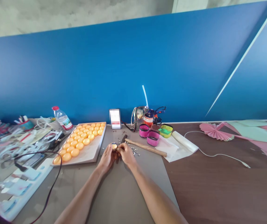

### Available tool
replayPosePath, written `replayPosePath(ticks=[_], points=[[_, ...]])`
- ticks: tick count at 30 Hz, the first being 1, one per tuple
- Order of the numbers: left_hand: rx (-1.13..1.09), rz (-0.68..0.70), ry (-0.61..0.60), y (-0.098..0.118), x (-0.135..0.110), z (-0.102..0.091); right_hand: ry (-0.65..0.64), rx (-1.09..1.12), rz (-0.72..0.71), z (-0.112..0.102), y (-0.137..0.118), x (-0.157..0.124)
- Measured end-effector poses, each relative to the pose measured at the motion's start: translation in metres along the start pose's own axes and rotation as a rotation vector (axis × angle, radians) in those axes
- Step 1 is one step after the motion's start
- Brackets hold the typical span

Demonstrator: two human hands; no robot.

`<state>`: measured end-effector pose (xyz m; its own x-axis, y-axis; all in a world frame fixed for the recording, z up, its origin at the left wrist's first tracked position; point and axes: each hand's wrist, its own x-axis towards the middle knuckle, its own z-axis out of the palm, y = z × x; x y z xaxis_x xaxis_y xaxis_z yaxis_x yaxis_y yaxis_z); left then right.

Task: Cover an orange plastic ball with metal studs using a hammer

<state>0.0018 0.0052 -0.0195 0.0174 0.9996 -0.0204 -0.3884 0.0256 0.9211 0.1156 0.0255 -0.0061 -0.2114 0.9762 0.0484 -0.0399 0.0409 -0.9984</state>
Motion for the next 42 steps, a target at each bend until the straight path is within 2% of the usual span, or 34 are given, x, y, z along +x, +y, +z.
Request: replayPosePath(ticks=[10, 16, 18, 21, 24, 28, 35, 42], points=[[0.025, 0.008, 0.023, 0.0, -0.001, 0.003, 0.078, -0.148, -0.058, 0.002, 0.0, 0.001], [-0.178, -0.051, -0.008, 0.009, 0.0, 0.003, 0.072, -0.101, -0.11, 0.001, -0.003, 0.002], [-0.261, -0.078, 0.004, 0.013, 0.002, 0.001, 0.119, -0.223, -0.206, -0.004, -0.004, 0.002], [-0.331, -0.104, 0.016, 0.017, 0.003, -0.002, 0.22, -0.605, -0.335, -0.014, -0.002, 0.002], [-0.357, -0.112, 0.015, 0.017, 0.004, -0.004, 0.265, -0.974, -0.28, -0.02, 0.001, 0.0], [-0.36, -0.129, 0.015, 0.016, 0.005, -0.005, 0.232, -1.202, -0.191, -0.019, 0.004, -0.002], [-0.365, -0.166, 0.025, 0.016, 0.005, -0.005, 0.182, -1.232, -0.191, -0.016, 0.006, -0.003], [-0.354, -0.165, 0.056, 0.018, 0.004, -0.001, 0.283, -1.129, -0.271, -0.014, 0.001, -0.005]])
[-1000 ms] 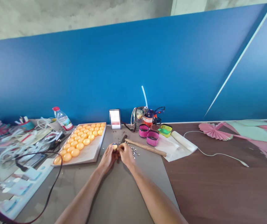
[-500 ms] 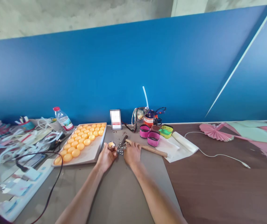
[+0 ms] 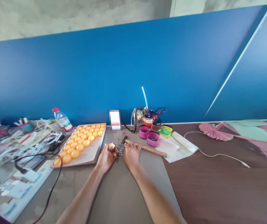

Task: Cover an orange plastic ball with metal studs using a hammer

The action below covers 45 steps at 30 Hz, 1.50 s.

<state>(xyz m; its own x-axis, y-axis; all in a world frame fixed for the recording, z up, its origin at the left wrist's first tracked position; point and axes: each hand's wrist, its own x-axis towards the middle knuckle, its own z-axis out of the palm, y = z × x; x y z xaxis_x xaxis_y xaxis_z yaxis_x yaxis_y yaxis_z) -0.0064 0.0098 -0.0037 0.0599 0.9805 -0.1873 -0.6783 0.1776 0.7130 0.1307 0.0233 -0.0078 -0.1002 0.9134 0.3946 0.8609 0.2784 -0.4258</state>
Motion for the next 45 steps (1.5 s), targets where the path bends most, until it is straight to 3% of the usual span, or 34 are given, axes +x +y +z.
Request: replayPosePath(ticks=[15, 25, 28, 34, 40, 45], points=[[-0.013, -0.03, -0.031, -0.004, 0.003, -0.003, 0.092, 0.15, -0.017, 0.006, 0.005, 0.0], [-0.026, -0.025, -0.022, -0.001, 0.001, 0.001, 0.148, 0.472, -0.103, 0.005, 0.003, 0.004], [-0.055, -0.016, -0.038, 0.001, 0.0, 0.002, 0.095, 0.647, -0.098, 0.003, -0.003, 0.002], [-0.065, -0.057, -0.048, 0.001, 0.0, 0.001, -0.061, 0.947, 0.113, 0.004, -0.012, 0.0], [-0.06, -0.052, -0.053, 0.0, 0.0, 0.002, -0.048, 1.012, 0.09, 0.006, -0.014, 0.002], [-0.021, -0.036, -0.073, 0.0, -0.003, 0.005, -0.1, 1.13, 0.153, 0.006, -0.013, 0.005]])
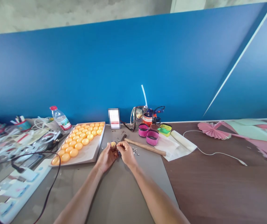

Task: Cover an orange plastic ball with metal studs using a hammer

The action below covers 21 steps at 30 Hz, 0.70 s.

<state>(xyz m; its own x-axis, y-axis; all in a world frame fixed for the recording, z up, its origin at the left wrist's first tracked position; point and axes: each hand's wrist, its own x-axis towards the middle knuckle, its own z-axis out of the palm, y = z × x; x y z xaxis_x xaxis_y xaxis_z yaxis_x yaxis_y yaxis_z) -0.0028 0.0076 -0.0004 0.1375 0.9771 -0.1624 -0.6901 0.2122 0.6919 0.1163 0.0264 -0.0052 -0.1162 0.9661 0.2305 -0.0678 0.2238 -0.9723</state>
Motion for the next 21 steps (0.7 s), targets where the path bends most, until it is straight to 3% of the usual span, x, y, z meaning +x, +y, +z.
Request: replayPosePath(ticks=[11, 21], points=[[0.073, -0.002, -0.009, -0.0018, -0.0002, -0.0011, -0.075, 0.177, 0.112, 0.0003, 0.0072, 0.003], [0.113, 0.032, -0.016, -0.0025, -0.0019, -0.0007, -0.11, 0.186, 0.154, -0.0013, 0.0005, 0.0003]])
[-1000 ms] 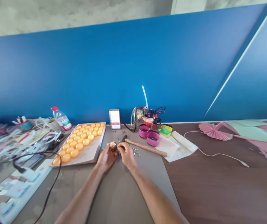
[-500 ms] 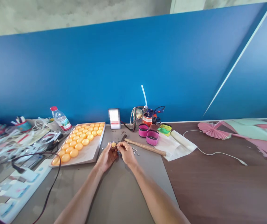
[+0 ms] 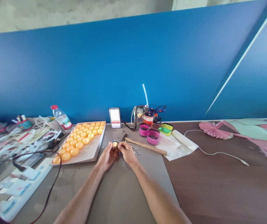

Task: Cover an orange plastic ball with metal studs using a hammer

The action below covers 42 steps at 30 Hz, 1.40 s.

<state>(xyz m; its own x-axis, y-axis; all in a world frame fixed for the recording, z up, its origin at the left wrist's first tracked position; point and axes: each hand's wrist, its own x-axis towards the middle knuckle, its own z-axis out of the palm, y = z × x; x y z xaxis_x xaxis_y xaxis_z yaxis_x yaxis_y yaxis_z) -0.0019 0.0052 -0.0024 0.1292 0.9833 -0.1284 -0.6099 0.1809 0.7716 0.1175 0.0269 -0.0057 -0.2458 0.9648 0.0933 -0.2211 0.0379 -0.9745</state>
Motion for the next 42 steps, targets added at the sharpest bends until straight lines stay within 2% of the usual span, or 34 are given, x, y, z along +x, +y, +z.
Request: replayPosePath(ticks=[10, 25, 35, 42], points=[[-0.014, 0.02, 0.009, -0.001, 0.0, 0.0, 0.004, 0.031, 0.024, 0.0, 0.0, -0.001], [0.099, 0.049, -0.014, -0.003, -0.001, 0.0, 0.036, 0.053, 0.033, -0.001, 0.011, 0.001], [0.158, 0.073, -0.025, -0.003, -0.004, 0.002, 0.056, -0.125, 0.015, -0.003, 0.006, 0.003], [0.067, 0.026, -0.021, -0.001, -0.001, 0.0, 0.039, -0.166, -0.06, -0.004, -0.002, 0.005]])
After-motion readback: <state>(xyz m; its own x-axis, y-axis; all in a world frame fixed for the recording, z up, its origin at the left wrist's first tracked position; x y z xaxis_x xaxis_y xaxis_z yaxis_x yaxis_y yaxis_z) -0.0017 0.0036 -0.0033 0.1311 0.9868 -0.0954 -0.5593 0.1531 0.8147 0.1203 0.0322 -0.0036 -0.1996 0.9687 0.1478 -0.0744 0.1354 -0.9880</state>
